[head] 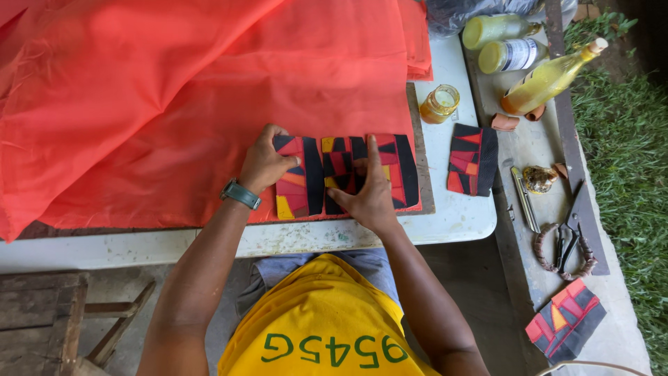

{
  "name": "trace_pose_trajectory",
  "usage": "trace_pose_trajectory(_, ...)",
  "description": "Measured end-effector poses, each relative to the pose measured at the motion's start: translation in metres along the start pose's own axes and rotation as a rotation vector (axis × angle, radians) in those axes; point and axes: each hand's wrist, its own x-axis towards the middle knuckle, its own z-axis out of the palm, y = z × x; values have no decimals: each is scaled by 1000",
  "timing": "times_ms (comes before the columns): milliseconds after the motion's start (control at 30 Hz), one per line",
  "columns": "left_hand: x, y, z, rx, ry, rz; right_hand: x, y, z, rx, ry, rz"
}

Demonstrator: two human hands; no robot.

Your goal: The person arranges small patterned fabric pieces on a large red cloth laid on a table. They pick up, place, and adjust the pieces to form a pattern, occasionally moving them aside and repositioning them. The person also briefly touches a small glass jar on the table.

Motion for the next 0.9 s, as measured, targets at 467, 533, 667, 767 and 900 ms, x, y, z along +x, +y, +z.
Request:
trace_pose_trajectory(467, -15, -2, -2, 544, 237, 177, -6, -7, 24, -389, -41, -64)
trace_pose_trajectory(533, -20, 2, -10, 577, 171, 90, -9, 4, 25, -321, -33, -79)
trace_pose_trajectory(667, -33, 20, -9, 522, 416, 423, -1, 31, 7, 257, 84, 40)
trace_pose_trajectory(767, -60, 28, 23, -603, -69, 276, 15, 34, -19, 492, 103, 87)
trace_pose_trajectory(900, -64, 33, 58, -761, -329, -1, 8, -23, -74, -25, -223, 75)
